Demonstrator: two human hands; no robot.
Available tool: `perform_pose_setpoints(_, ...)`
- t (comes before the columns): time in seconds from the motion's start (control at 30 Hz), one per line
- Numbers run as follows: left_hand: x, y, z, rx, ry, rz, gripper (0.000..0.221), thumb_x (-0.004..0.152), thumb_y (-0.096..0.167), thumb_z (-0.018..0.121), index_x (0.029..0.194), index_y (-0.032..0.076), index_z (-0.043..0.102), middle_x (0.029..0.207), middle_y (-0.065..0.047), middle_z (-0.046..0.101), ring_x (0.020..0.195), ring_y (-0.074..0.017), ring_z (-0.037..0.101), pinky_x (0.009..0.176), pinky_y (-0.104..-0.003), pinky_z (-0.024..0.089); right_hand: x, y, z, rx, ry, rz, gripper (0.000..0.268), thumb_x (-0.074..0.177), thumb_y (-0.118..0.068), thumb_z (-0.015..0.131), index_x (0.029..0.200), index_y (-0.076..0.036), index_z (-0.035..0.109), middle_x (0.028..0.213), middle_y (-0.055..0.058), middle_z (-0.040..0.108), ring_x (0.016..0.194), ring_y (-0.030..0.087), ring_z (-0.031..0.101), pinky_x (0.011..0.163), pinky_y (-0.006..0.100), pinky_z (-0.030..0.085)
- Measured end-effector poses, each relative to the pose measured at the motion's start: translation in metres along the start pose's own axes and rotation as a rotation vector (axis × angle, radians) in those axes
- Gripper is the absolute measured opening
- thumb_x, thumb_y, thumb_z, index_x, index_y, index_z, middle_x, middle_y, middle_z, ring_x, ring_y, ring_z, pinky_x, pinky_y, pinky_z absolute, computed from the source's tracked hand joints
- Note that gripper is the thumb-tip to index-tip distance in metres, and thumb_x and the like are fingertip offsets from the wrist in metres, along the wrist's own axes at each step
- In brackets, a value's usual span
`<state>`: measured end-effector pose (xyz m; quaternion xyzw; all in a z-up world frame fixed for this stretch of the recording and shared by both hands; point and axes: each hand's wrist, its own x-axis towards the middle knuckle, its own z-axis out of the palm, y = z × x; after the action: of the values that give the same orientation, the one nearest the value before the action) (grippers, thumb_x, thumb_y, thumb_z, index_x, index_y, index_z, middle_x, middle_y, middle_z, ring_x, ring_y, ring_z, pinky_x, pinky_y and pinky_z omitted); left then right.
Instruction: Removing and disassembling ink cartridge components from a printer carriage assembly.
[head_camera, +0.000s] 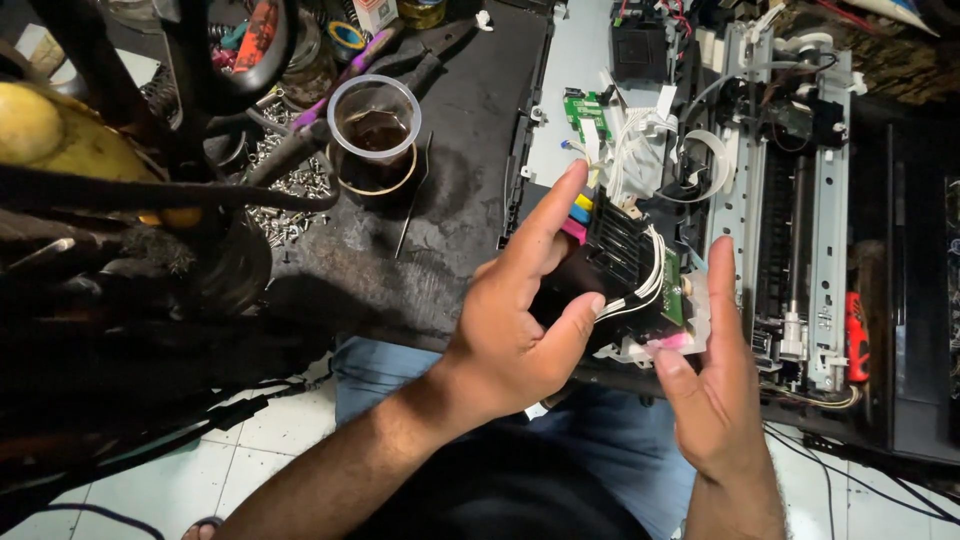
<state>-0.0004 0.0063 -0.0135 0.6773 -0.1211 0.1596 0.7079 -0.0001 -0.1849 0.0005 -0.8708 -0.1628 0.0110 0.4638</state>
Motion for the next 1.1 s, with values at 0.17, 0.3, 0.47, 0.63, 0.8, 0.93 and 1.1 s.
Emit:
perform_pose_setpoints(0.17, 0.001, 0.006, -0.003, -0.007, -0.030, -0.023, 0.071, 0.095, 0.004, 0.057, 0.160, 0.002, 0.027, 0.169, -0.017, 0.035, 0.162, -0.0302, 0.034, 0.132, -0.043, 0.040, 0.000, 0.004, -0.001, -0.026, -0.004, -0.012, 0.082, 0.097, -0.038, 0.042, 0.161, 0.000, 0.008, 0.172, 0.023, 0.009, 0.161, 0.032, 0.011, 0.130, 0.044, 0.012)
perform_pose_setpoints(0.3, 0.002, 0.007, -0.004, 0.011, -0.057, -0.028, 0.072, 0.095, 0.003, 0.057, 0.160, 0.003, 0.028, 0.168, -0.018, 0.037, 0.152, -0.0246, 0.050, 0.126, -0.032, 0.042, 0.001, 0.002, -0.003, -0.042, -0.017, 0.015, 0.083, 0.095, -0.035, 0.048, 0.162, -0.003, 0.010, 0.172, 0.022, 0.014, 0.160, 0.031, 0.018, 0.127, 0.043, 0.016)
perform_pose_setpoints(0.47, 0.002, 0.009, -0.006, 0.035, -0.081, -0.061, 0.076, 0.094, 0.003, 0.060, 0.163, 0.007, 0.027, 0.105, -0.002, 0.071, 0.071, -0.0099, 0.055, 0.082, -0.023, 0.054, 0.001, 0.002, -0.002, -0.038, -0.003, 0.011, 0.085, 0.094, -0.035, 0.051, 0.161, 0.000, 0.012, 0.172, 0.023, 0.014, 0.160, 0.032, 0.015, 0.128, 0.044, 0.015)
perform_pose_setpoints(0.63, 0.002, 0.012, -0.008, 0.067, -0.126, -0.099, 0.079, 0.093, 0.006, 0.061, 0.164, 0.011, 0.025, 0.091, -0.001, 0.069, 0.072, -0.0108, 0.055, 0.087, -0.022, 0.052, -0.001, 0.002, 0.004, 0.081, 0.081, -0.009, 0.085, 0.090, -0.028, 0.056, 0.159, 0.005, 0.019, 0.170, 0.023, 0.020, 0.160, 0.031, 0.019, 0.130, 0.043, 0.016)
perform_pose_setpoints(0.8, 0.006, 0.019, -0.004, -0.096, -0.092, -0.155, 0.079, 0.092, 0.007, 0.058, 0.162, 0.002, 0.021, 0.158, -0.009, 0.047, 0.096, -0.0132, 0.062, 0.092, -0.027, 0.055, 0.001, -0.002, 0.004, 0.173, 0.105, 0.002, 0.084, 0.087, -0.024, 0.059, 0.158, 0.003, 0.024, 0.168, 0.021, 0.028, 0.156, 0.030, 0.029, 0.128, 0.042, 0.026)
perform_pose_setpoints(0.93, 0.010, 0.022, 0.000, -0.180, -0.092, -0.209, 0.087, 0.087, 0.006, 0.064, 0.163, 0.004, 0.021, 0.121, -0.008, 0.068, 0.100, -0.0131, 0.067, 0.099, -0.027, 0.055, 0.004, 0.005, -0.001, 0.194, 0.064, -0.040, 0.088, 0.086, -0.024, 0.061, 0.158, 0.004, 0.020, 0.169, 0.021, 0.024, 0.157, 0.030, 0.026, 0.129, 0.041, 0.023)
perform_pose_setpoints(1.1, 0.010, 0.014, 0.005, -0.302, -0.085, -0.255, 0.088, 0.091, 0.004, 0.064, 0.164, 0.002, 0.015, 0.123, -0.014, 0.065, 0.103, -0.0142, 0.064, 0.099, -0.028, 0.054, 0.003, 0.005, -0.004, 0.328, 0.064, 0.045, 0.094, 0.080, -0.024, 0.066, 0.160, 0.000, 0.022, 0.152, 0.019, 0.047, 0.136, 0.025, 0.051, 0.115, 0.036, 0.041)
